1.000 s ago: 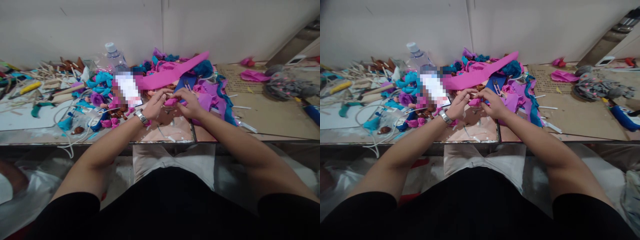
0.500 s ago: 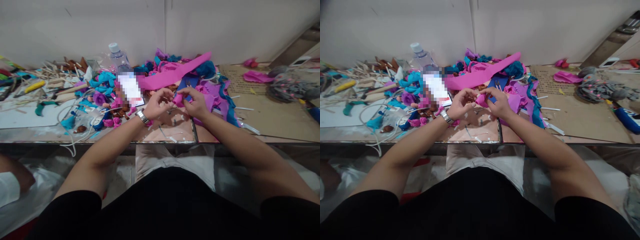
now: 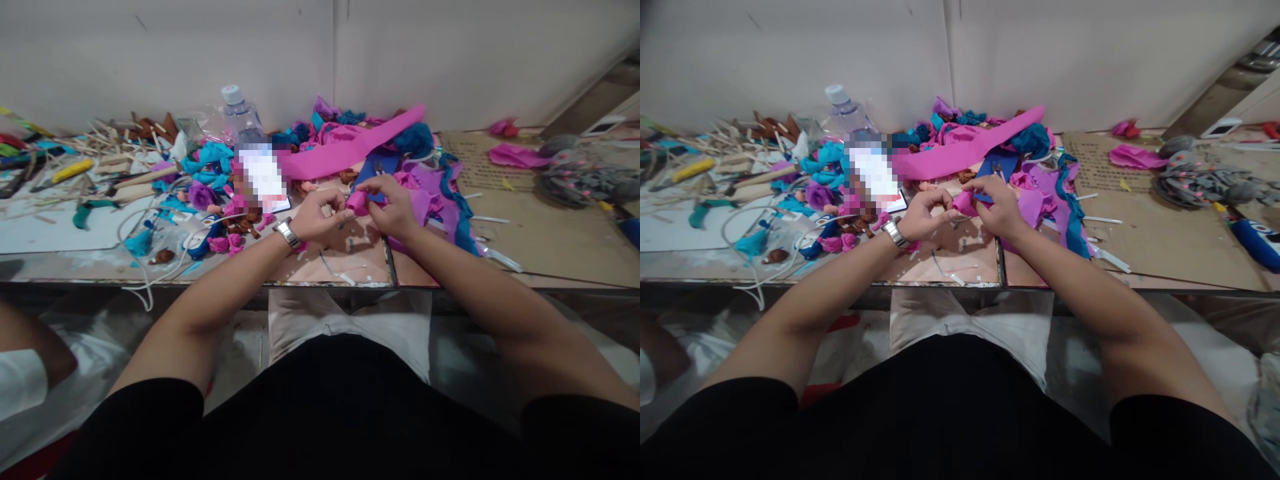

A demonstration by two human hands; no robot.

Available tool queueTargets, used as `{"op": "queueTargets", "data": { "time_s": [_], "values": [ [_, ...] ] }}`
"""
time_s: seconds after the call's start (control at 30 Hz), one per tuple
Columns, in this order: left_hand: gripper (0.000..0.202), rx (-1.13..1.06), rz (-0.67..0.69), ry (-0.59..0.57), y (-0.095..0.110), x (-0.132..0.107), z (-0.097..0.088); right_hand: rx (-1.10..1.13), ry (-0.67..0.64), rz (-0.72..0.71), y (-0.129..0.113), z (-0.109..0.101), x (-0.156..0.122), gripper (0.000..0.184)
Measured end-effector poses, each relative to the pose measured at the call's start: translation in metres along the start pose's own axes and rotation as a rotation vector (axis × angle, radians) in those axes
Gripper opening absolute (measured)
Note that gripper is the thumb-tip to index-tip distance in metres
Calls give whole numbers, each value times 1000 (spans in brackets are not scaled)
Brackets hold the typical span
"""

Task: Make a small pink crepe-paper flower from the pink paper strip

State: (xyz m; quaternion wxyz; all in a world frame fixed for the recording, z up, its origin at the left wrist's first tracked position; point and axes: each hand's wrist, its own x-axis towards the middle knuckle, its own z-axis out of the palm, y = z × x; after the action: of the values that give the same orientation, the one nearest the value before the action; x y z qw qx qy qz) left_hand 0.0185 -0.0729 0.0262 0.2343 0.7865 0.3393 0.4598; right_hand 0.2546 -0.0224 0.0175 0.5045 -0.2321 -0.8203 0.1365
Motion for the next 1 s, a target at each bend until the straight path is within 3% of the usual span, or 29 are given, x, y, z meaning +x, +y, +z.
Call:
{"op": "queueTargets", "data": {
  "time_s": [0.27,0.6,0.8,1.0],
  "values": [
    [61,15,-24,-39,-4,1,3,-37,-62,-56,1,-2,-1,23],
    [41,-51,-47,-79,0,2,-1,-55,-39,-81,4,-2,-1,25],
    [53,51,-22,12,-2,2,-1,-16,-21,-51,4,0,-2,25],
    [52,61,10,20,-2,1,2,-32,-34,-32,5,0,-3,27]
  ]
}}
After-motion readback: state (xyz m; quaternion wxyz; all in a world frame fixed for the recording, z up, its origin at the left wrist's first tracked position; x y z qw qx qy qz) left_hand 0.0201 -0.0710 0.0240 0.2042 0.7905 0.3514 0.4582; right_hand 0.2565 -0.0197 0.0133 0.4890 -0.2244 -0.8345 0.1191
